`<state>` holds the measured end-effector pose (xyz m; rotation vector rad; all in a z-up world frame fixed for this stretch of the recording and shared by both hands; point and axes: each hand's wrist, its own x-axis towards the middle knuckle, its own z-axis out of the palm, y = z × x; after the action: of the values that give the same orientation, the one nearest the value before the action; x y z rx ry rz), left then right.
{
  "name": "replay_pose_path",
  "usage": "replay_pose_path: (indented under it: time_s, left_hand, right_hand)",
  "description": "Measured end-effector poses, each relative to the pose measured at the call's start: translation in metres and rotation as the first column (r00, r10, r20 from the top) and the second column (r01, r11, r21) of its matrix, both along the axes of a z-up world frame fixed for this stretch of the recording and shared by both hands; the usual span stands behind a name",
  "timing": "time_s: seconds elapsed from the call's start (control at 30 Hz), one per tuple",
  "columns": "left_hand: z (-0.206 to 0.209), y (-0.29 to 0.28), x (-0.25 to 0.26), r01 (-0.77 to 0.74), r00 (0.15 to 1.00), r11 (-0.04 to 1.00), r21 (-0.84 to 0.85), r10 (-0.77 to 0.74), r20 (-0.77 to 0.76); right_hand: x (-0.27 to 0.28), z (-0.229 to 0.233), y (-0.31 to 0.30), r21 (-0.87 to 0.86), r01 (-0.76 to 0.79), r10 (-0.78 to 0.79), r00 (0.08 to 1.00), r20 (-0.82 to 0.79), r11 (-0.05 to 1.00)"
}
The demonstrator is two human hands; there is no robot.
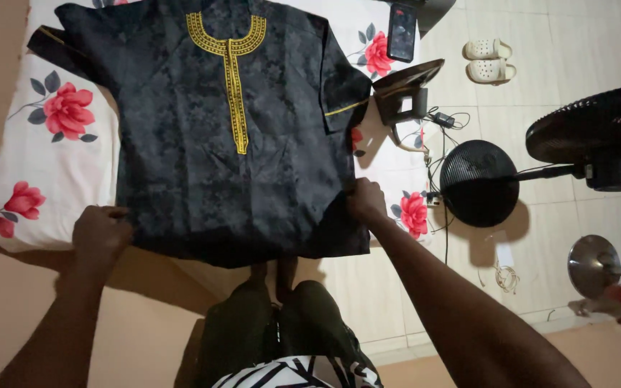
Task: The recorder irons a black shirt with yellow embroidery on a bed using a handheld iron.
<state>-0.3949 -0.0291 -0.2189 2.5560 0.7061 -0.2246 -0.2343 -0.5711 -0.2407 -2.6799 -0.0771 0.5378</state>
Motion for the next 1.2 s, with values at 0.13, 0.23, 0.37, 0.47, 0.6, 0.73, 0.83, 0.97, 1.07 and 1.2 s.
replay_pose_path:
  time_s: [0.13,0.23,0.37,0.47,0.6,0.73,0.83,0.97,1.07,1.2]
  left_hand:
    - [0.004,0.004,-0.004,-0.093,0.996,0.995,-0.045,0.093,-0.01]
    - [0.002,0.006,-0.014,-0.06,0.998,0.995,0.083,0.06,0.005]
    - [0.008,0.007,-0.02,-0.124,0.967,0.992,-0.034,0.128,0.222]
    - [0.028,-0.001,-0.02,-0.175,0.967,0.983,-0.05,0.181,0.179]
    - [0.019,0.01,-0.023,-0.135,0.983,0.99,0.041,0.129,0.128]
    - [-0.004,0.024,-0.029,-0.061,0.977,0.998,0.022,0.055,0.206]
    - [-0.002,0.023,-0.025,-0.078,0.981,0.997,0.009,0.075,0.18]
    - [-0.011,0.027,-0.027,-0.051,0.986,0.997,0.055,0.041,0.161]
    - [-0.009,0.03,-0.025,-0.01,0.985,0.979,0.205,-0.026,0.171]
    - [-0.022,0.028,-0.005,-0.007,0.994,0.965,0.263,-0.023,0.108]
  right_hand:
    - [-0.001,-0.016,-0.01,-0.19,0.121,-0.146,0.981,-0.126,0.974]
    - [-0.006,-0.043,-0.026,-0.223,0.054,-0.115,0.957,-0.268,0.973]
    - [-0.017,-0.039,-0.02,-0.03,0.025,-0.035,0.919,-0.393,0.999]
    - [-0.028,-0.028,-0.013,0.098,0.02,0.028,0.884,-0.466,0.995]
    - [-0.034,0.008,0.005,0.25,0.022,0.118,0.841,-0.528,0.968]
    - [-0.035,0.04,0.02,0.291,0.264,-0.042,0.802,-0.595,0.919]
    - [-0.035,0.026,0.011,0.375,0.207,0.082,0.775,-0.627,0.904]
    - [-0.038,0.032,0.016,0.114,0.119,-0.003,0.704,-0.71,0.986]
    - [-0.034,0.052,0.029,-0.022,0.052,-0.052,0.674,-0.737,0.998]
    - [-0.011,0.102,0.039,-0.298,0.035,-0.167,0.886,-0.432,0.954]
